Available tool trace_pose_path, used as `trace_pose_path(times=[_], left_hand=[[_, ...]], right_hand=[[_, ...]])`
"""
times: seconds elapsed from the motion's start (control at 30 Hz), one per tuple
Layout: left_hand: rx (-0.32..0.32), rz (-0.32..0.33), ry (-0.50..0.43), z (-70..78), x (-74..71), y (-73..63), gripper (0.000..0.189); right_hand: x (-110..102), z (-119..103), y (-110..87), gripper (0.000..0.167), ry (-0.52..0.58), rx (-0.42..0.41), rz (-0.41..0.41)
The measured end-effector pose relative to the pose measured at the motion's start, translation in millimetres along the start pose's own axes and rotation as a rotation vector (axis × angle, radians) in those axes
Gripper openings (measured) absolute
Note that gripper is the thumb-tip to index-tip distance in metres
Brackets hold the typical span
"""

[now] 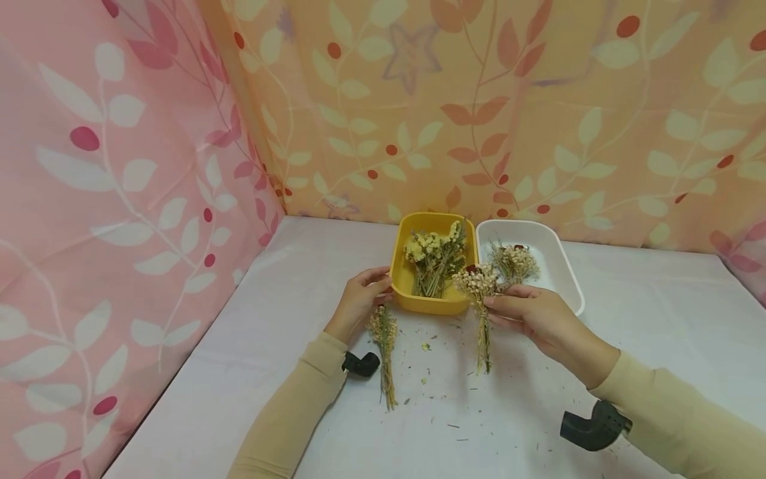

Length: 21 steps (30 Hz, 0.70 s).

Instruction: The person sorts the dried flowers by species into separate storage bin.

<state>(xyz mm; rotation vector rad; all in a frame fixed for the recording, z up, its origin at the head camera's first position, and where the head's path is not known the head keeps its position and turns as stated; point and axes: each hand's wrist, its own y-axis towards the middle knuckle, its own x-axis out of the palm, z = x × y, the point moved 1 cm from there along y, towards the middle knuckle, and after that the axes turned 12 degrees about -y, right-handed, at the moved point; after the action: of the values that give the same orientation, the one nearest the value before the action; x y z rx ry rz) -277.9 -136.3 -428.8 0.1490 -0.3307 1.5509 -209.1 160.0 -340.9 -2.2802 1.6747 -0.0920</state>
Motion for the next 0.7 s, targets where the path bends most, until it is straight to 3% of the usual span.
trace_pose_path(times=[0.3, 0.7], left_hand=[[0.005, -0.011, 0.006, 1.5, -1.2, -1.3, 0.040], [-0.006, 0.003, 0.008, 0.5, 0.3, -0.1, 0.040]], right_hand=[[-28, -8, 9.4, 0.010, 0.035, 0.010, 0.016], [-60, -15, 31.1, 0.013, 0.045, 0.076, 0.099]])
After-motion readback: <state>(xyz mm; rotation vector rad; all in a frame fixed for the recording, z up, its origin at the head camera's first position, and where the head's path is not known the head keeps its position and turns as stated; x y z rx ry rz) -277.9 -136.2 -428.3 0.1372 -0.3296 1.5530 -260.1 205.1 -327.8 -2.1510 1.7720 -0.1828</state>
